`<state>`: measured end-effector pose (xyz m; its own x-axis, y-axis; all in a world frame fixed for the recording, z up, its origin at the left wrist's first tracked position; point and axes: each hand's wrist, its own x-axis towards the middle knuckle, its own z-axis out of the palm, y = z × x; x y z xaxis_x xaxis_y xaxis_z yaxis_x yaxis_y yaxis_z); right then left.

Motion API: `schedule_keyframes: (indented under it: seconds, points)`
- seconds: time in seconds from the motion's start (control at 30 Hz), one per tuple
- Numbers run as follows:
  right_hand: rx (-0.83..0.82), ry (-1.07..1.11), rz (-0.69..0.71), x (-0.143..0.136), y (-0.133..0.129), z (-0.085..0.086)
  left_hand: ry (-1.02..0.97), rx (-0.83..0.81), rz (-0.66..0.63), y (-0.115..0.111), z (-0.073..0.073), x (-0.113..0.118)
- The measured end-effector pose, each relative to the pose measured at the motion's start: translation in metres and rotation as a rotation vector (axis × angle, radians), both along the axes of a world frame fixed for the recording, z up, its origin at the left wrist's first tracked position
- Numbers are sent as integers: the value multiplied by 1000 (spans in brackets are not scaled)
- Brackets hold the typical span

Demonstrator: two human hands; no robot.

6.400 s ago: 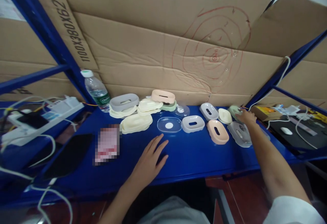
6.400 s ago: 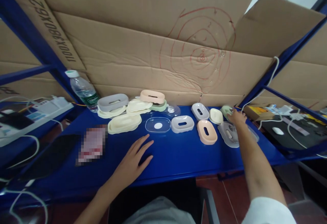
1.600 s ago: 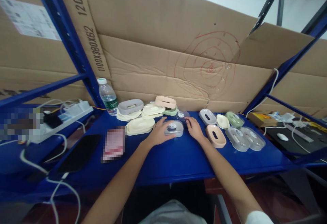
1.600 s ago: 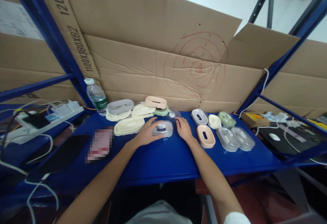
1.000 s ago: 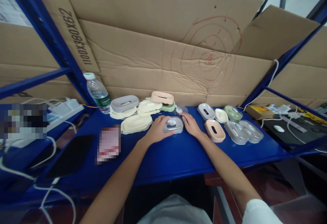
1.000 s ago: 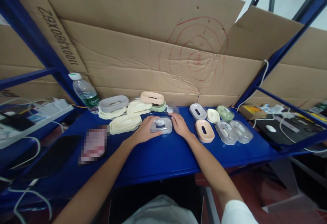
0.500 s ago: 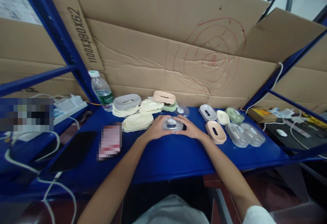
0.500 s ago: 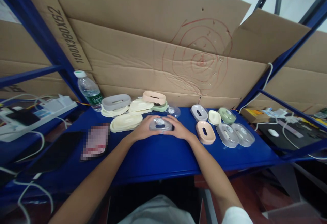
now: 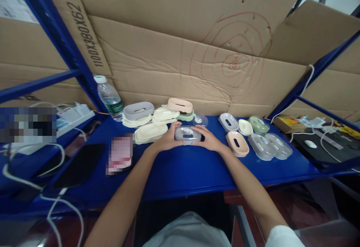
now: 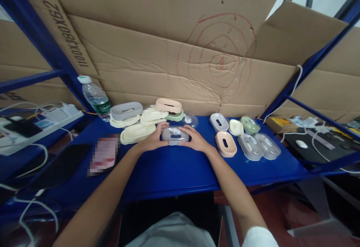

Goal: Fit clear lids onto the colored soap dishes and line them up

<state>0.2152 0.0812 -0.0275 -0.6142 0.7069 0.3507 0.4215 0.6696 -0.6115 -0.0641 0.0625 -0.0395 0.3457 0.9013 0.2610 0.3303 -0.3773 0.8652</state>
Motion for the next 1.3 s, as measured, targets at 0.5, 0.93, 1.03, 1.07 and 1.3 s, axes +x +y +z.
schedule_keyframes:
  seconds: [0.5,0.93,1.03,1.07,1.3]
  points:
    - [49,-34,0,1,1,0,73,22,10,-8,12,0]
    - [-8,48,-33,10,6,11,182,39,1,-10,18,1]
    - [-14,6,-72,27,10,18,220,15,4,-15,23,-4]
    - [-22,-16,-82,33,11,19,238,10,4,-18,26,-7]
    - [-110,-187,-128,47,6,15,336,27,8,-38,55,-29]
